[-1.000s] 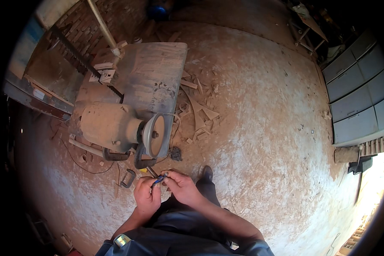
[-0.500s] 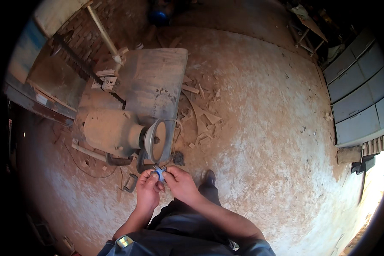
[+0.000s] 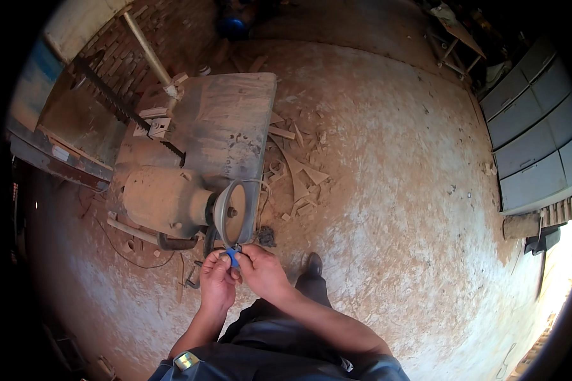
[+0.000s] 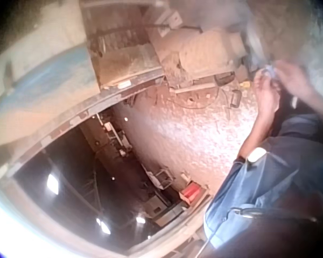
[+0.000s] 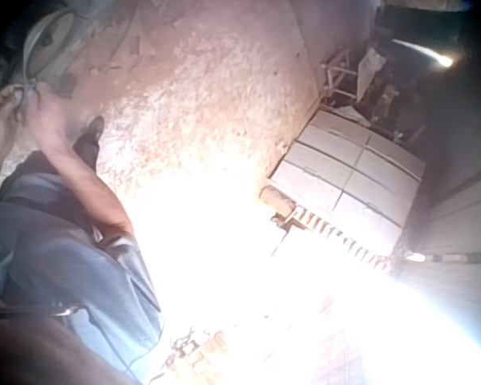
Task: The person removes a grinding wheel from a bench grinder, retrieves a new wheel and a mounting flange from a nearby table, and installs the new wheel onto the grinder. The person then uses a small blue tool to tighten the wheel onto the spindle.
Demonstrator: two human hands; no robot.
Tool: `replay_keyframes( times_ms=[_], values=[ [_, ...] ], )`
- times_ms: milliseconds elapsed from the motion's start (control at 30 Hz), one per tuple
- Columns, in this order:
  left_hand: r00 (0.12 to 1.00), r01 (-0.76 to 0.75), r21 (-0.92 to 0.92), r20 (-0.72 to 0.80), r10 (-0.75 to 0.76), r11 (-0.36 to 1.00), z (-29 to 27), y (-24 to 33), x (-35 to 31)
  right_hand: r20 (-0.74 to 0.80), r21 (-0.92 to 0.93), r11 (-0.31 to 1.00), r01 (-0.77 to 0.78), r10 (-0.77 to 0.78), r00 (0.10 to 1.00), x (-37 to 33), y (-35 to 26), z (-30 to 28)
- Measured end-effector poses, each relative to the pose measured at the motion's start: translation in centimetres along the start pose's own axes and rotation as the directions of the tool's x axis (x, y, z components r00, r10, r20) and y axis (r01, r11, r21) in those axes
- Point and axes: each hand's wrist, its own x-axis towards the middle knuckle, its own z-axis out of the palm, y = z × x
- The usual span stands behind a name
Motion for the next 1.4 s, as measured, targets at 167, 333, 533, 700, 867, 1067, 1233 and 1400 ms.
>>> replay_keyframes(
  times_ms=[167, 333, 533, 700, 867, 1067, 1233, 1400],
  values=[
    [1.000, -0.008, 0.018, 0.008, 0.008, 1.000, -0.11, 0.11, 0.20, -0.016, -0.030, 0.999, 0.042, -0.043, 0.999, 0.15, 0.09, 0.15],
    [1.000, -0.006, 0.027, -0.006, 0.006, 1.000, -0.02, 0.23, 0.35, -0.042, -0.019, 0.999, 0.040, -0.041, 0.998, 0.22, -0.10, 0.38],
    [1.000, -0.016, 0.017, 0.011, 0.015, 1.000, -0.31, 0.04, 0.52, -0.055, -0.038, 0.996, 0.076, -0.078, 0.995, 0.37, 0.01, 0.49],
    [1.000, -0.021, 0.013, -0.007, 0.021, 1.000, 0.22, 0.22, 0.46, -0.055, -0.031, 0.997, 0.076, -0.077, 0.995, 0.41, 0.05, 0.65],
    [1.000, -0.025, 0.017, -0.013, 0.025, 1.000, 0.25, 0.22, 0.33, -0.058, -0.073, 0.990, 0.117, -0.121, 0.991, 0.47, 0.27, 0.68],
    [0.999, -0.040, 0.020, -0.012, 0.040, 0.999, 0.11, 0.04, 0.25, -0.050, -0.094, 0.988, 0.124, -0.129, 0.990, 0.46, 0.16, 0.59],
    [0.999, -0.053, 0.020, -0.006, 0.054, 0.998, -0.07, -0.23, 0.18, -0.056, -0.086, 0.987, 0.135, -0.141, 0.988, 0.38, 0.04, 0.57],
    [0.999, -0.052, 0.012, -0.013, 0.053, 0.999, 0.27, -0.13, 0.06, -0.045, -0.094, 0.986, 0.140, -0.144, 0.988, 0.42, 0.37, 0.56]
  ],
)
